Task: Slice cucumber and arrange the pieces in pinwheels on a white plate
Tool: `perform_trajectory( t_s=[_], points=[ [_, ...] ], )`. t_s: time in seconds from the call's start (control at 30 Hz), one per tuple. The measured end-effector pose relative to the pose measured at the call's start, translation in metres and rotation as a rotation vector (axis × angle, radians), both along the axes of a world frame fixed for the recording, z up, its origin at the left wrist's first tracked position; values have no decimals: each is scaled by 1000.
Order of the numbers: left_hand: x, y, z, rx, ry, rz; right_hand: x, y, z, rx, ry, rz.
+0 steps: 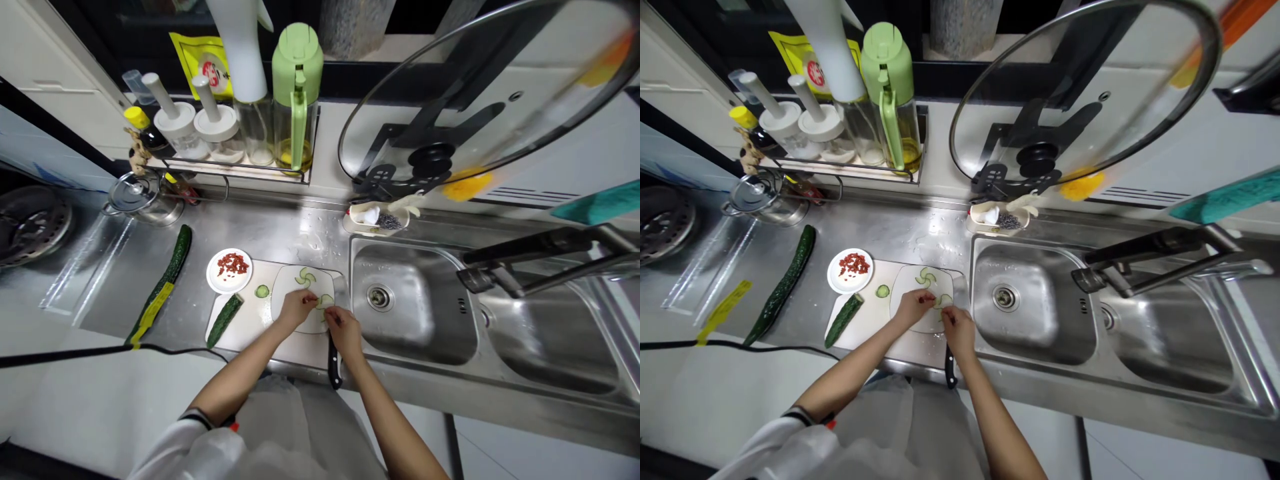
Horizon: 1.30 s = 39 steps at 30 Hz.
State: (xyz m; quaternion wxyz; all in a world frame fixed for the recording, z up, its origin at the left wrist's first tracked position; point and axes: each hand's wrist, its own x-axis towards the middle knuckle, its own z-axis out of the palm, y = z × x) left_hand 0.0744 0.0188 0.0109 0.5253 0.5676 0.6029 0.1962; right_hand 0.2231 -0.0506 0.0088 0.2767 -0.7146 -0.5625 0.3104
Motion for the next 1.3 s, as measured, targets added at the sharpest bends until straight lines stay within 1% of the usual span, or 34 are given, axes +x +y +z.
perform_trajectory(
  t_s=[0.1,0.2,0.3,0.4,0.67,0.97,1.1,1.3],
  points=[
    [5,5,0,144,136,-115,-3,7,-1,-23,-145,13],
    [9,10,-5,266,231,-212,-7,13,1,-87,-269,18],
    [11,13,-11,328,288,-275,-10,17,4,-136,-342,13],
    [12,14,-14,339,329,-311,-11,19,6,-158,-368,18],
    [13,15,-14,350,360,-321,-13,22,6,-170,-427,44],
    [15,13,-15,395,418,-337,-18,23,10,-216,-510,61],
    [16,12,-18,432,453,-333,-20,24,11,-221,-545,64],
    [16,9,-25,509,444,-307,-20,22,9,-204,-588,88]
  ],
)
